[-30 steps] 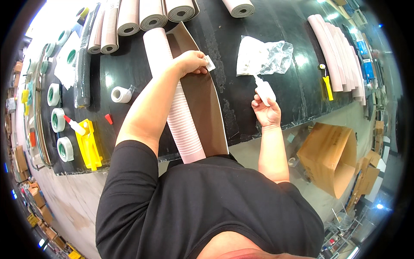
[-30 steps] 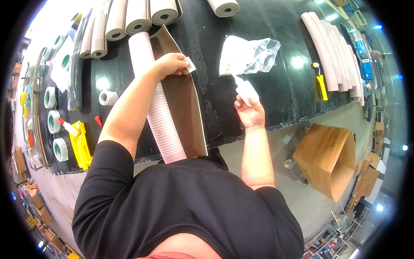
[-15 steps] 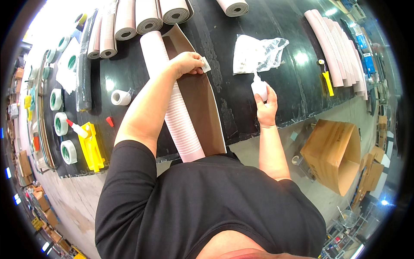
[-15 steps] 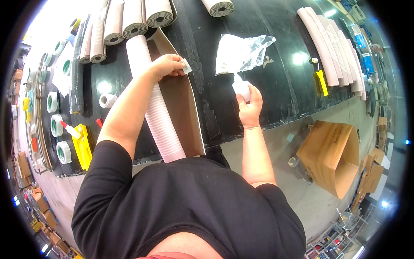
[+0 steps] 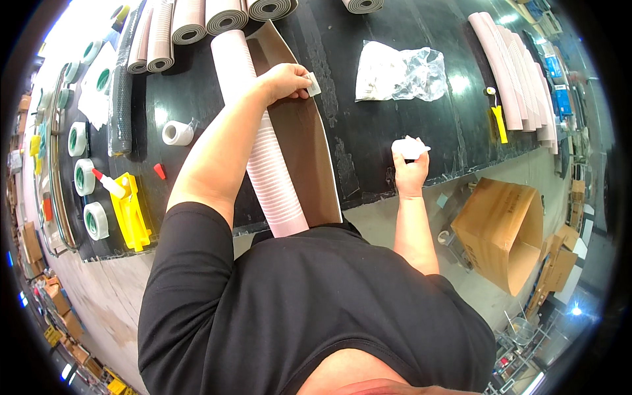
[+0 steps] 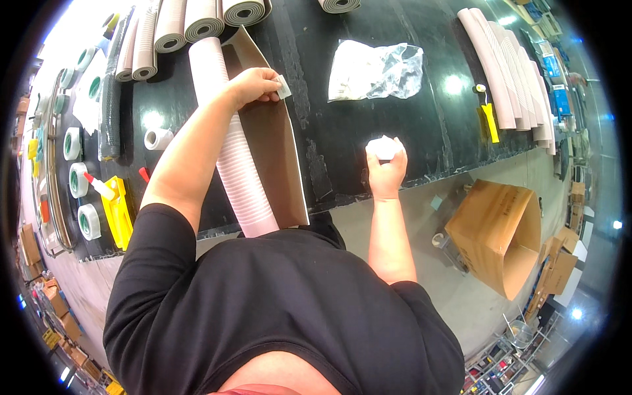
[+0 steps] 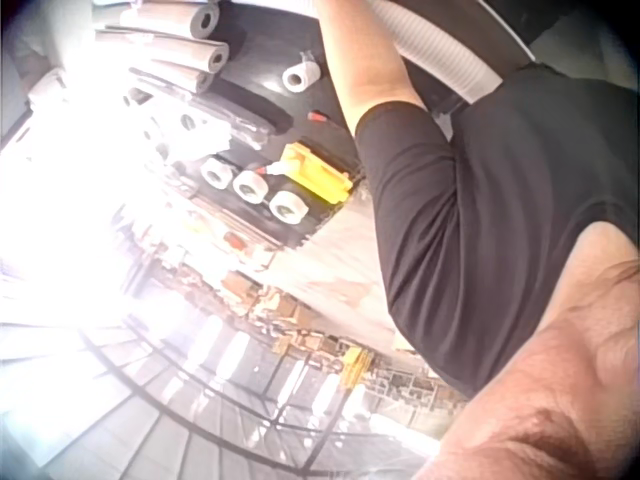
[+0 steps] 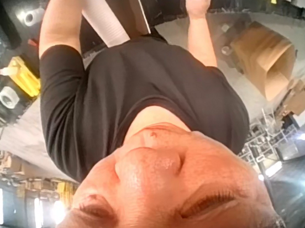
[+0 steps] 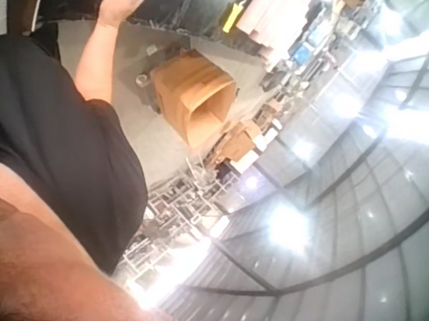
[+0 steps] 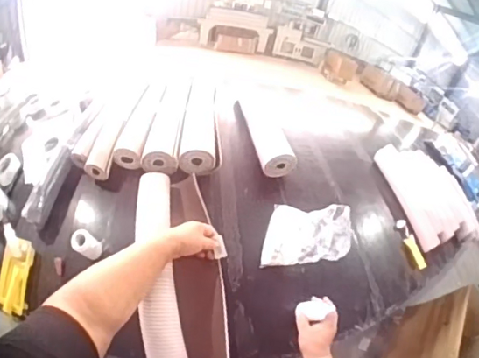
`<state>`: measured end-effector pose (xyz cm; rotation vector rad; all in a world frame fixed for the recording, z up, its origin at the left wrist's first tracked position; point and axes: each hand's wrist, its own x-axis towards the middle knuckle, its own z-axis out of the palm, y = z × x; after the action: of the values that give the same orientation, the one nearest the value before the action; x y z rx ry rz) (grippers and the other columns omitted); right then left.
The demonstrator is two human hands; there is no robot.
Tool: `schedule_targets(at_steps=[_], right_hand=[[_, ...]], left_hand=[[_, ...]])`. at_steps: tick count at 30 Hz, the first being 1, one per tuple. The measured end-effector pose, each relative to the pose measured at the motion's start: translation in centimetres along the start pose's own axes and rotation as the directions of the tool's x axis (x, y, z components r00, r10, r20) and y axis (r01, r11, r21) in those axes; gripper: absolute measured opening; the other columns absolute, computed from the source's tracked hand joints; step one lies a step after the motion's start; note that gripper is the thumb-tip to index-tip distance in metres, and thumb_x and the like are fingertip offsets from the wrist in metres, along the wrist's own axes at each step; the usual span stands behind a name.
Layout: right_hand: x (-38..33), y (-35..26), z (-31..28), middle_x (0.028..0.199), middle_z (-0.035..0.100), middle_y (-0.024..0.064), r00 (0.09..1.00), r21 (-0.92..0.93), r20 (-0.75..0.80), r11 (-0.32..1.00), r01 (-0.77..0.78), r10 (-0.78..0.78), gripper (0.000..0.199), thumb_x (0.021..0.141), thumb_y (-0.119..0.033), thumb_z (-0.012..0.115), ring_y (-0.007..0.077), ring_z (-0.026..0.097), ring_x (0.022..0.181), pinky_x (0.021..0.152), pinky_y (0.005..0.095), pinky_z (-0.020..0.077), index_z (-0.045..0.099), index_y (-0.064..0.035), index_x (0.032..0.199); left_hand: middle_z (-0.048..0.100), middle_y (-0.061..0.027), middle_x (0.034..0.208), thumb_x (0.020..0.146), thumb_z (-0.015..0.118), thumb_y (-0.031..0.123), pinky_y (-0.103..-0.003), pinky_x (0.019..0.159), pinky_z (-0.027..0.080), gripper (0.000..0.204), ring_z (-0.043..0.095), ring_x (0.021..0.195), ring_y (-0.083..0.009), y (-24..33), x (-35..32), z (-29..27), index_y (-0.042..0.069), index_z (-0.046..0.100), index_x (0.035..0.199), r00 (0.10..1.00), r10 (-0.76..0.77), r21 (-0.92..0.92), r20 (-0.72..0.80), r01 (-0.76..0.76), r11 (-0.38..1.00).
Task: The person wraps individual rolls of insulation material with clear plastic film, applies adhesive to a cardboard backing using a bottle, and secures the insulation roll to the backing with a yellow roller.
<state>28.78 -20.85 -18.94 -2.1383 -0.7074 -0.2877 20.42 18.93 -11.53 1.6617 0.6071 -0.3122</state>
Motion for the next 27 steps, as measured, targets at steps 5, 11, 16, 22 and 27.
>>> schedule_targets(at_steps=[5,11,16,22,27], right_hand=[[0.0,-0.1,0.2,0.122,0.063,0.0154,0.996,0.075,0.009,0.993,-0.091,0.091,0.048,0.075,-0.022,0.088,0.0333,0.059,0.116,0.101,0.0437,0.0459,0.065,-0.0074,0.115],[0.8,-0.6,-0.1,0.115,0.067,0.0086,0.987,0.118,0.109,0.985,-0.128,0.115,0.046,0.079,-0.011,0.087,0.0197,0.065,0.103,0.094,0.0342,0.0503,0.064,-0.0023,0.118],[-0.4,-4.3,-0.6,0.111,0.062,0.0104,0.968,0.124,-0.217,0.987,-0.1,0.125,0.056,0.077,-0.014,0.086,0.0259,0.06,0.105,0.094,0.0369,0.0481,0.058,-0.0012,0.124],[1.2,-20.3,-1.3,0.106,0.07,0.011,0.797,0.481,0.327,0.816,0.321,-0.507,0.024,0.082,-0.003,0.075,0.0288,0.066,0.101,0.089,0.0389,0.0532,0.069,-0.0046,0.105],[1.3,-19.4,5.8,0.095,0.067,0.0076,0.707,0.278,0.629,0.943,0.184,-0.324,0.016,0.079,-0.008,0.075,0.032,0.064,0.093,0.081,0.0404,0.0539,0.068,-0.0093,0.094]], left_hand=[[0.07,-0.0007,0.091,0.096,0.064,0.016,-0.024,0.075,0.051,0.014,0.065,0.081,-0.0079,-0.3,0.0,-0.1,0.007,0.071,0.103,1.0,0.021,-0.023,0.003,-0.021,1.0],[0.07,0.0002,0.093,0.096,0.065,0.017,-0.024,0.078,0.051,0.014,0.065,0.084,-0.0077,0.6,-0.4,-0.1,0.007,0.071,0.103,0.999,0.012,0.011,0.044,-0.012,1.0],[0.07,0.0003,0.093,0.095,0.065,0.017,-0.024,0.079,0.051,0.014,0.065,0.084,-0.008,-0.1,-0.2,-0.1,0.007,0.072,0.104,0.999,0.014,0.016,0.034,-0.015,1.0],[0.07,-0.0012,0.087,0.093,0.068,0.016,-0.024,0.076,0.05,0.017,0.063,0.08,-0.0088,-0.3,0.0,-0.2,0.006,0.073,0.105,0.999,0.024,0.048,0.029,-0.025,0.999],[0.067,0.0006,0.083,0.092,0.068,0.017,-0.022,0.072,0.047,0.016,0.057,0.076,-0.0069,0.2,-1.3,-0.1,0.005,0.074,0.1,0.999,0.046,0.019,0.014,-0.046,0.999]])
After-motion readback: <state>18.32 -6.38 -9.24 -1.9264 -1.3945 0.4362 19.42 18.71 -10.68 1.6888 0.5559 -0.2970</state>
